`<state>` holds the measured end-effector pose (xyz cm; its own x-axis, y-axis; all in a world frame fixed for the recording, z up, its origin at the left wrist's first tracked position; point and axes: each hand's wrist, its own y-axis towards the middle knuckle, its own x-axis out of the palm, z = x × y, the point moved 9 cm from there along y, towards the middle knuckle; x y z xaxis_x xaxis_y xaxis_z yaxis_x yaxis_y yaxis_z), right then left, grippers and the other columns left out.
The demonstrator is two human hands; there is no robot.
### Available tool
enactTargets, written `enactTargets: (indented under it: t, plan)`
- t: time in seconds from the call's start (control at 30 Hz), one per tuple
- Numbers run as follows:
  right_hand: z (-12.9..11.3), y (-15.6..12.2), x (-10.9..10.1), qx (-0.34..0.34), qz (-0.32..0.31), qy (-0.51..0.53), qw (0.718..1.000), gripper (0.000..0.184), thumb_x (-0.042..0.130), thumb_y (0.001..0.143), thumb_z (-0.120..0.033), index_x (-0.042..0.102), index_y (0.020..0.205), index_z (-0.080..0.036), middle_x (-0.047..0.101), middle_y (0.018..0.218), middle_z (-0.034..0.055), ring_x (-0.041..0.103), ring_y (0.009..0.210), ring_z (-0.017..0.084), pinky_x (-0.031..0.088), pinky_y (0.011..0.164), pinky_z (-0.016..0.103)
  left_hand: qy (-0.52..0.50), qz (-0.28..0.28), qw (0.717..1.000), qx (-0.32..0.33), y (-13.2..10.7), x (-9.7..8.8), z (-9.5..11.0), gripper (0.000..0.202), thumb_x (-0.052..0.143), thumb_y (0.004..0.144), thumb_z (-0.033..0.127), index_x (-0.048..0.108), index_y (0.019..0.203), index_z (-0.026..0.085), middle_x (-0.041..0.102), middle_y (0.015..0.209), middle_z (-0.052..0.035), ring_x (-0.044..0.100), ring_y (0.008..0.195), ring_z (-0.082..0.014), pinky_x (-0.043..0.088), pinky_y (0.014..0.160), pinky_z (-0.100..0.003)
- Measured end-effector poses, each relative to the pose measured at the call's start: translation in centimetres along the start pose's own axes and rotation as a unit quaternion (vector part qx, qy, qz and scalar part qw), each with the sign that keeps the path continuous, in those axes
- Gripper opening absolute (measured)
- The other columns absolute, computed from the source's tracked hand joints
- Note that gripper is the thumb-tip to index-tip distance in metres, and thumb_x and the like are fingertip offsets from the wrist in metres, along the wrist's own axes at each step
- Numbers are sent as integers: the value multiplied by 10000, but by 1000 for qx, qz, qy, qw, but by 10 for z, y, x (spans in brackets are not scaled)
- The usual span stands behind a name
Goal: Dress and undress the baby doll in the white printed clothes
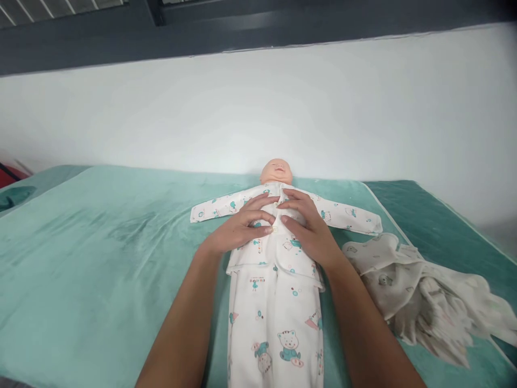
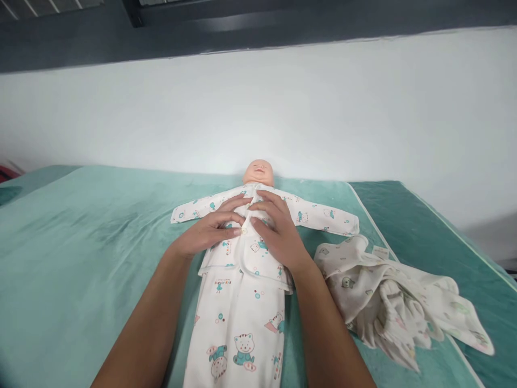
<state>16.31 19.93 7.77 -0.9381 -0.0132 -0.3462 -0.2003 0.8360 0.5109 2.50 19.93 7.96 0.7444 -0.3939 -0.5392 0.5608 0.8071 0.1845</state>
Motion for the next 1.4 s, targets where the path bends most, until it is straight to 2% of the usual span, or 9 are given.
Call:
enactTargets:
  t: [0.13,0.43,0.67,0.87,0.97,1.17,1.27,1.4]
  plan:
    - [-3,-1,5,-8,-26,-39,999,197,554,918,-371,649,1086,-329,453,1444,24,360,1390,232,255,1159,478,-2,-4,1000,-3,0,2,-1,145,595,894,370,704,973,317,375,1551,67,163,1510,-210,227,1217,-454]
    - [-2,-1,7,14,-37,-62,997,168,536,921,-419,627,878,-284,457,1442,17,354,1376,256,272,1130,510,13,-4,1000,-15,1,3,2,116,602,876,326,695,941,302,380,1548,56,169,1506,-257,291,1175,-501]
    - [-5,1,10,-9,-63,-87,994,254,521,930,-445,684,813,-289,478,1439,-8,342,1372,263,250,1133,509,27,31,999,9,4,5,7,115,596,830,204,673,873,279,449,1491,36,268,1465,-234,240,1203,-464]
    - [-6,2,11,9,-70,-81,994,271,517,932,-412,697,779,-281,492,1441,-23,331,1371,267,249,1126,516,89,57,994,-1,6,6,11,122,577,765,142,629,808,243,479,1453,12,323,1427,-246,219,1203,-468]
    - [-7,2,10,18,-58,-71,996,263,524,930,-395,685,763,-271,507,1428,-20,346,1361,261,261,1121,505,116,85,990,-3,7,7,15,100,574,756,145,611,777,235,514,1412,0,362,1396,-261,236,1190,-475]
    - [-6,2,9,41,-54,-36,997,308,521,934,-395,640,691,-248,523,1417,-19,360,1353,253,287,1104,491,173,138,974,36,7,11,26,122,542,746,106,564,745,225,565,1339,-26,453,1314,-241,325,1143,-433]
    - [-7,2,7,46,-44,-18,998,298,529,931,-391,646,701,-243,539,1405,2,375,1349,249,288,1105,477,170,116,978,25,7,11,23,104,545,782,134,596,786,225,536,1384,-14,425,1343,-244,299,1163,-452]
    - [-7,2,6,41,-38,-3,998,292,521,938,-378,646,714,-239,554,1391,15,386,1349,237,283,1109,458,123,44,991,18,4,10,16,108,560,878,250,657,925,258,447,1481,13,326,1428,-237,227,1206,-462]
